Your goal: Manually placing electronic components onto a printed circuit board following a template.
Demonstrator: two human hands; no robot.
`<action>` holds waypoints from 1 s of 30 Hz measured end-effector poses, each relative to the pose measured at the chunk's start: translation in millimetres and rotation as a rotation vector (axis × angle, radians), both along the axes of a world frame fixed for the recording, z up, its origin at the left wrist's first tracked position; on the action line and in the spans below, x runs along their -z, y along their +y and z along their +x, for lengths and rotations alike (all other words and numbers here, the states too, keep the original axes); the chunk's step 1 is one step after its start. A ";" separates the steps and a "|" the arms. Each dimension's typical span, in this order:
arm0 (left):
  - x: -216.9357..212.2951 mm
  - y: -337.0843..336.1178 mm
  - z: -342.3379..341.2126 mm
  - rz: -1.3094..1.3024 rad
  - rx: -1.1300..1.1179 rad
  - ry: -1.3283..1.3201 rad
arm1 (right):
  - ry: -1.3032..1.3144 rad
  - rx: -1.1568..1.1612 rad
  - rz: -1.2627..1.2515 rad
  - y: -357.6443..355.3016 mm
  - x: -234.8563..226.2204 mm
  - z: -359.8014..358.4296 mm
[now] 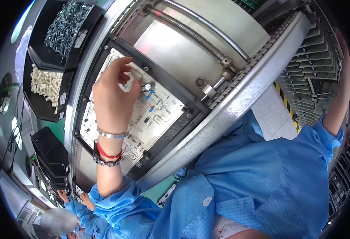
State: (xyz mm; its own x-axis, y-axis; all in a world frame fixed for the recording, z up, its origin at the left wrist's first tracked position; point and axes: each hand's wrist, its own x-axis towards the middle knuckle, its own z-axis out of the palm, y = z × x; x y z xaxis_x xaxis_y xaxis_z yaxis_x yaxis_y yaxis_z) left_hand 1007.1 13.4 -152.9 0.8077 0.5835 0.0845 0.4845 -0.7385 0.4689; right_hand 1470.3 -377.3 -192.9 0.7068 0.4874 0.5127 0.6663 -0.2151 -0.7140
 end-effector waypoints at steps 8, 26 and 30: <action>-0.6 16.1 -17.3 0.140 0.112 0.103 | -0.052 0.464 -0.200 -32.6 -25.0 -67.0; -32.8 -64.9 11.9 0.356 0.364 0.059 | 0.745 0.647 -0.452 -114.6 39.4 51.9; -22.6 -97.2 6.7 0.319 0.626 0.083 | 0.591 0.774 -0.402 -156.3 39.8 54.9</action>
State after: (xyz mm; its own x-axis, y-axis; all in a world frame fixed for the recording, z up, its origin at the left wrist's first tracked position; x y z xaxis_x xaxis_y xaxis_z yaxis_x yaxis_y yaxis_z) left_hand 1013.8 -83.8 -130.3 0.9946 -0.0357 0.0973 -0.0513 -0.9853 0.1628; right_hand 1525.3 -533.6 -232.7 0.9826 -0.1458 -0.1147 -0.1850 -0.7262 -0.6621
